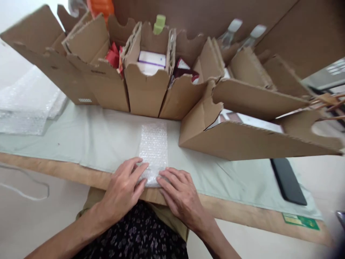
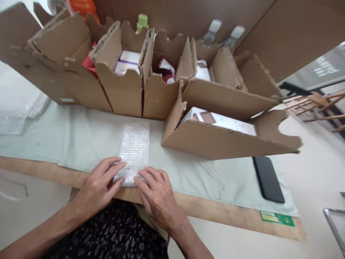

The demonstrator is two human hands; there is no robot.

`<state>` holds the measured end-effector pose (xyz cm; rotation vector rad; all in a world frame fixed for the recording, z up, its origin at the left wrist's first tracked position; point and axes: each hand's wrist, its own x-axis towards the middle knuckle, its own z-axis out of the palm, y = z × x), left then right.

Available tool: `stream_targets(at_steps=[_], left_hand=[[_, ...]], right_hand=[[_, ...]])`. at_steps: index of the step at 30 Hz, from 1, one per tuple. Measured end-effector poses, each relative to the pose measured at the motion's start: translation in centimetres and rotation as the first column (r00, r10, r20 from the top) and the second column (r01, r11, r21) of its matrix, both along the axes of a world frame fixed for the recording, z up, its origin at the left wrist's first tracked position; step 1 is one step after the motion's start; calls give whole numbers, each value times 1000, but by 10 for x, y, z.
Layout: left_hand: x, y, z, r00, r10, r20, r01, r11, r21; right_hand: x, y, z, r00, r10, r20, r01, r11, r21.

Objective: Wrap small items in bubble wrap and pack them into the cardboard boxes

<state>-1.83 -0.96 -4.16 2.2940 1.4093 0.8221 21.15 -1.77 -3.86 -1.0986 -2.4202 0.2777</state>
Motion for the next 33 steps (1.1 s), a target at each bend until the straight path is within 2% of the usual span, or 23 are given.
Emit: stream_targets(at_steps=[5,8,11,14,17,19,22,24,26,28,30,33], left_hand=[[-7,-5,2,991,-115,63,112,993,47],[-9,0,4,992,-87,90,85,996,32],[-7,12,4,998,-34,51,36,999,-28],[-5,24,2,998,0,-62,-1,1000,-22],[-4,30,0,990,28,-140,-27,1000,11],[-4,28,3,992,31,-120,-28,999,29],[-6,22,10,998,-63,-23,64,997,33],[-7,18,15,989,-148,26,148,989,11],[-7,18,15,984,-172,42,173,985,-25],[-5,23,12,990,-141,6,141,989,-40],[-2,33,6,994,-84,-69,83,996,-20],[2,45,0,984,15,-179,-8,999,41]], right_hand=[[-1,18,1,981,-31,-194,12,995,-100],[-1,24,1,973,-59,-222,17,983,-183],[1,24,-1,971,-149,-189,129,985,-114],[4,20,-1,960,-214,-179,216,976,-10],[5,17,0,988,-114,-107,112,993,-24],[4,19,-1,996,-62,-57,60,997,-38],[3,23,-2,989,-82,-121,73,995,-74],[3,25,-3,973,-113,-203,80,983,-164],[4,24,-3,960,-144,-239,86,968,-235],[6,22,-3,956,-189,-226,145,970,-196],[6,20,-3,954,-224,-197,213,974,-76],[3,19,-3,981,-165,-104,168,985,23]])
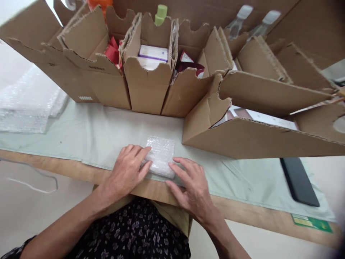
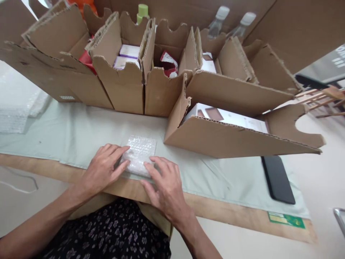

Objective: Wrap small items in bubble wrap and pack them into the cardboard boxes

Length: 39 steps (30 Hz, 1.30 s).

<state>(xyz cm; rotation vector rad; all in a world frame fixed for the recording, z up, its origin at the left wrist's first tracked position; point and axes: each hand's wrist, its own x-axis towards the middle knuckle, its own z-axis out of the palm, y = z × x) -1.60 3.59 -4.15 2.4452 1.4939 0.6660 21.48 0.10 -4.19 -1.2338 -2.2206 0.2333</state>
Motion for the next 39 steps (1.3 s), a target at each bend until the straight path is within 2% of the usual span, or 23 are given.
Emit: stream_targets(at_steps=[2,4,5,7,8,10,12,15,16,18,20,22,23,25,27,28,30,32,35,37,39], left_hand=[[0,1,1,998,53,44,-54,998,30],[-3,-7,5,970,105,221,-108,994,3],[-5,-13,8,932,147,332,-135,989,-57],[-8,-28,13,810,267,522,-126,949,-289],[-9,-35,14,735,341,587,-71,898,-433],[-6,-45,15,570,473,672,132,754,-643],[2,-47,15,400,558,727,348,642,-684],[16,-45,14,176,642,746,516,585,-626],[19,-44,14,118,675,728,540,572,-618],[24,-44,14,38,731,681,563,548,-619],[25,-46,14,8,755,656,577,532,-619],[25,-48,15,-3,755,656,579,536,-614],[26,-49,15,-8,753,658,578,541,-612],[30,-50,16,-10,751,660,590,537,-602],[36,-51,17,7,738,675,621,526,-581],[40,-51,17,19,722,692,634,526,-566],[45,-52,17,57,676,735,635,543,-549],[47,-51,16,121,611,783,634,559,-534],[46,-45,14,156,482,862,636,619,-462],[43,-39,11,159,404,901,620,669,-409],[41,-34,6,224,358,906,593,687,-419]], right_hand=[[-3,3,-2,995,68,67,-66,997,-35],[-6,9,-5,997,58,45,-55,996,-76],[-6,12,-6,1000,19,-13,-20,995,-95],[-7,17,-7,980,-97,-171,68,984,-167],[-7,17,-5,959,-152,-240,99,971,-219],[-8,13,0,922,-214,-322,112,945,-308],[-12,5,8,919,-192,-344,61,932,-358],[-18,-6,20,936,-90,-341,-48,926,-374],[-19,-9,22,939,-75,-334,-52,933,-355],[-17,-12,24,939,-110,-325,16,960,-278],[-12,-15,22,916,-186,-356,106,967,-231],[-6,-21,17,860,-238,-451,97,945,-312],[-4,-24,15,818,-254,-515,38,919,-394],[-1,-31,12,716,-289,-636,-153,824,-546],[-2,-36,12,628,-338,-701,-291,734,-614],[-3,-37,14,605,-358,-711,-299,726,-620],[-2,-39,21,612,-374,-697,-202,778,-595],[6,-41,34,679,-345,-648,-66,850,-522],[33,-40,68,775,-305,-554,81,916,-392],[58,-32,101,743,-381,-549,215,914,-343],[83,-12,137,630,-495,-598,368,869,-331]])
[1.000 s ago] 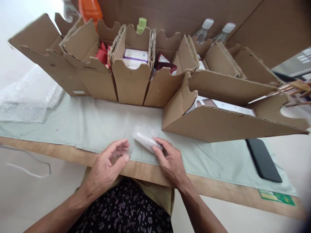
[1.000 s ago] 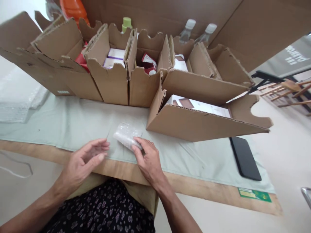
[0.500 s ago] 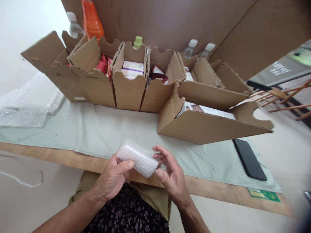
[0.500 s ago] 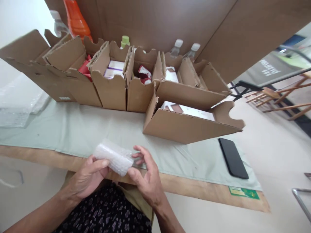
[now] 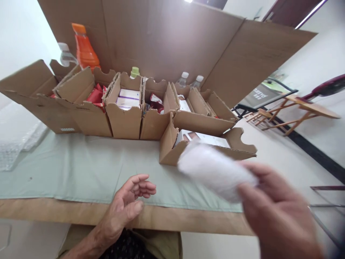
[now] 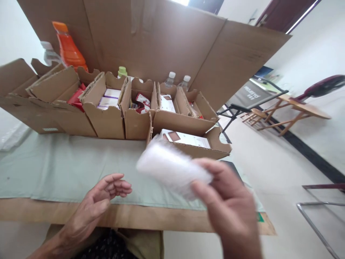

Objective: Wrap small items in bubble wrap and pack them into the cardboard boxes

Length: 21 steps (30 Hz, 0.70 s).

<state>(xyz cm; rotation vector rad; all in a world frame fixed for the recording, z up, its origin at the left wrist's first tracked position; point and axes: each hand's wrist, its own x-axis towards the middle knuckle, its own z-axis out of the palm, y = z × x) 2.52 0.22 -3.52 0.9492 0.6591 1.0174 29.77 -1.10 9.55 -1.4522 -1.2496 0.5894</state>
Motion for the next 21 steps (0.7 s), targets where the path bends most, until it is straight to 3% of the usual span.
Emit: stream_targets(at_steps=[3,6,9,12,15,17,19,21], left_hand=[[-1,2,-12,985,-42,-165,42,999,-6],[-1,-2,-24,953,-52,-300,61,998,19],[0,-6,-28,906,-26,-422,98,984,151],[2,-6,-24,888,38,-458,126,939,321],[3,-4,-22,893,70,-444,135,900,413],[3,-4,-22,895,80,-438,132,891,434],[3,-4,-23,899,90,-428,126,884,450],[3,-4,-24,904,102,-416,115,877,467]], right_hand=[[26,50,42,997,-73,3,73,997,5],[38,106,56,984,141,109,-113,967,-229],[41,144,57,888,369,275,-199,847,-493],[27,166,68,742,462,486,-83,782,-618],[-9,182,84,454,520,724,86,783,-616],[-37,192,86,273,572,774,117,779,-616],[-59,199,80,199,611,766,115,762,-637],[-68,201,71,187,632,752,124,744,-657]])
